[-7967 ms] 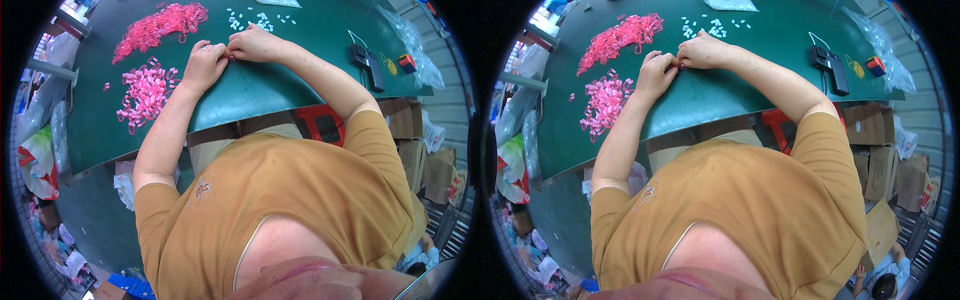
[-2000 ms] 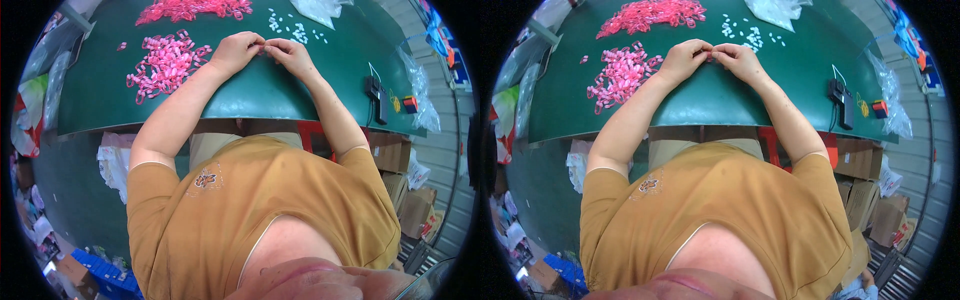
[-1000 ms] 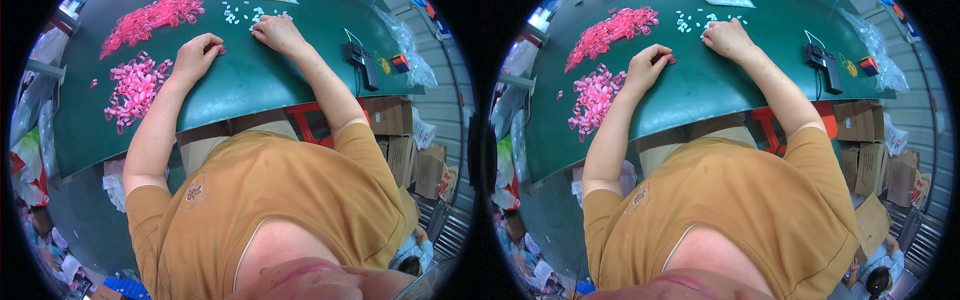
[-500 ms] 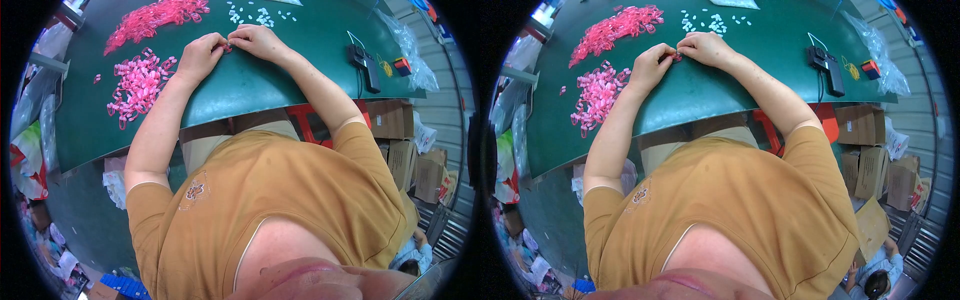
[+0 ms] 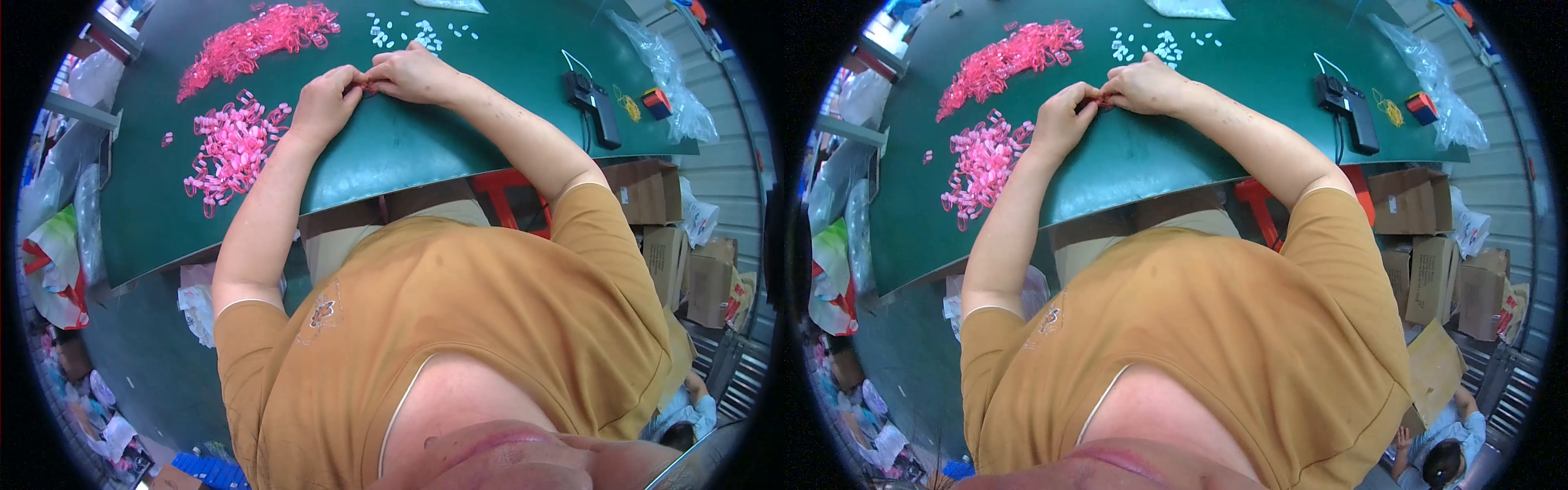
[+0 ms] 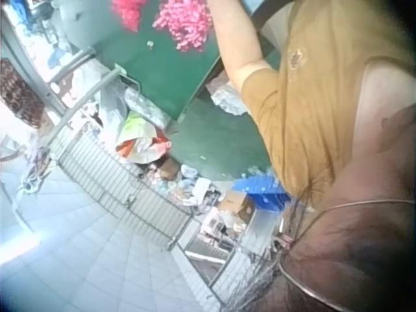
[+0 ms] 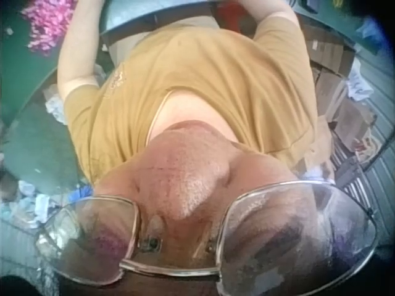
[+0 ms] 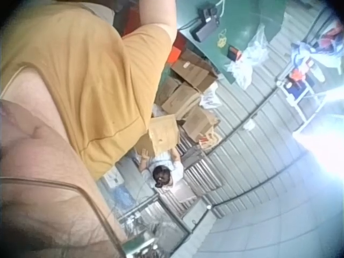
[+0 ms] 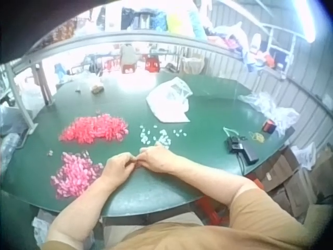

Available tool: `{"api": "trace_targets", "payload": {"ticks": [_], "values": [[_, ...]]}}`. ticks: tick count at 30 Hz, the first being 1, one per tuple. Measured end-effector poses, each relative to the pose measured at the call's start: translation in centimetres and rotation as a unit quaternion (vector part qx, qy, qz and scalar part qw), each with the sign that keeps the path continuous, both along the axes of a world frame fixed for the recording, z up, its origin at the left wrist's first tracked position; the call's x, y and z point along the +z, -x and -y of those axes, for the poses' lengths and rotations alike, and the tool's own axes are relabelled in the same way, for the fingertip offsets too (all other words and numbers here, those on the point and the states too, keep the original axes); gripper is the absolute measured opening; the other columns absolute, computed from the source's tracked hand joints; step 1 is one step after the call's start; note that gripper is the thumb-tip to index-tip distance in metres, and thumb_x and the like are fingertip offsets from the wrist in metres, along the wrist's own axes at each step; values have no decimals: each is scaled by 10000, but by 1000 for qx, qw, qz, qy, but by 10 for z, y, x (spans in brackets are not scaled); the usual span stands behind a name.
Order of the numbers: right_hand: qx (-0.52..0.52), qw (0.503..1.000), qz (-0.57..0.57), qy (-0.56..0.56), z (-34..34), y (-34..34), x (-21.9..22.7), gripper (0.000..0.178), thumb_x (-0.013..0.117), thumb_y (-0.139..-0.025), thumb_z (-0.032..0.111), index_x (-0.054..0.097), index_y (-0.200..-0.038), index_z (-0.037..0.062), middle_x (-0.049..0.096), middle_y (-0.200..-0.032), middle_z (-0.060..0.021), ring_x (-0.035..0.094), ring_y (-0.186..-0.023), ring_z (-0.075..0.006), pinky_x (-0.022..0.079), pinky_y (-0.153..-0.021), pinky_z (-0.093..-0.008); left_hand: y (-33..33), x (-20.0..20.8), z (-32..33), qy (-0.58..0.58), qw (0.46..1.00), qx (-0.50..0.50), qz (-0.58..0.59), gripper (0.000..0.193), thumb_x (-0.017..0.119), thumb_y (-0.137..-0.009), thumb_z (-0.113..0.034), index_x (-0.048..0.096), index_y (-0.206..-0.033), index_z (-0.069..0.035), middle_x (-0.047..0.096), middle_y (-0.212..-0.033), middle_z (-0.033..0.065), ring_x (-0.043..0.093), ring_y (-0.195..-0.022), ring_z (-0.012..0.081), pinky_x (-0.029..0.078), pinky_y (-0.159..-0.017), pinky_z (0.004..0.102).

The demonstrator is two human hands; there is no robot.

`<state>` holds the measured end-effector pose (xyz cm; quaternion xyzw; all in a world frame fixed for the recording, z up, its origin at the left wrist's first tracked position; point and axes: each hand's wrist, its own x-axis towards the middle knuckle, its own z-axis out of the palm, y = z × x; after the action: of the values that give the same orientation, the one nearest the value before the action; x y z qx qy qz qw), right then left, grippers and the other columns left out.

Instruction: Assembling small pink and white plastic components by hand at a factory workbench.

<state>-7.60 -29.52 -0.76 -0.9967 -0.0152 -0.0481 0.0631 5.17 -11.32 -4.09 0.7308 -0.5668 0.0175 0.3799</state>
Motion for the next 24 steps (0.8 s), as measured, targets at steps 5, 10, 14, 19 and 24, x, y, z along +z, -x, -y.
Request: {"api": "trace_targets", "payload": {"ticks": [5,10,14,19,24], "values": [[-39,986,5,-164,28,-3,-3,272,701,-992,345,819,-1164,170,778,-1122,-75,736,-1050,-281,583,-925,-391,2,2,1,25,1000,-13,-15,100,718,-940,-141,741,-1027,-96,761,-1017,107,746,-933,310,599,-816,411],[-30,985,2,-168,16,-5,-1,271,686,-976,343,820,-1132,168,783,-1101,-64,739,-1029,-275,579,-928,-395,2,2,1,12,1000,-4,-12,106,721,-938,-133,741,-1035,-96,763,-1021,106,745,-931,314,598,-816,411],[-29,992,-31,-122,12,-12,4,272,655,-970,339,822,-1118,184,784,-1113,-42,739,-1038,-273,557,-962,-427,4,3,1,10,1000,1,-2,119,723,-933,-121,738,-1048,-90,761,-1025,112,744,-933,319,596,-817,415],[-18,997,-64,-47,7,-18,0,278,627,-1000,329,800,-1197,235,762,-1193,-14,722,-1135,-237,413,-1089,-624,1,3,2,11,1000,-10,-3,121,727,-930,-104,737,-1045,-68,762,-1012,121,753,-925,293,595,-814,388],[5,998,64,6,0,10,-20,253,621,-1034,291,774,-1214,198,712,-1023,-28,714,-988,-244,503,-885,-453,3,0,3,13,1000,-6,-2,113,739,-931,-77,738,-1037,-39,771,-987,114,767,-907,244,597,-813,350]]}}
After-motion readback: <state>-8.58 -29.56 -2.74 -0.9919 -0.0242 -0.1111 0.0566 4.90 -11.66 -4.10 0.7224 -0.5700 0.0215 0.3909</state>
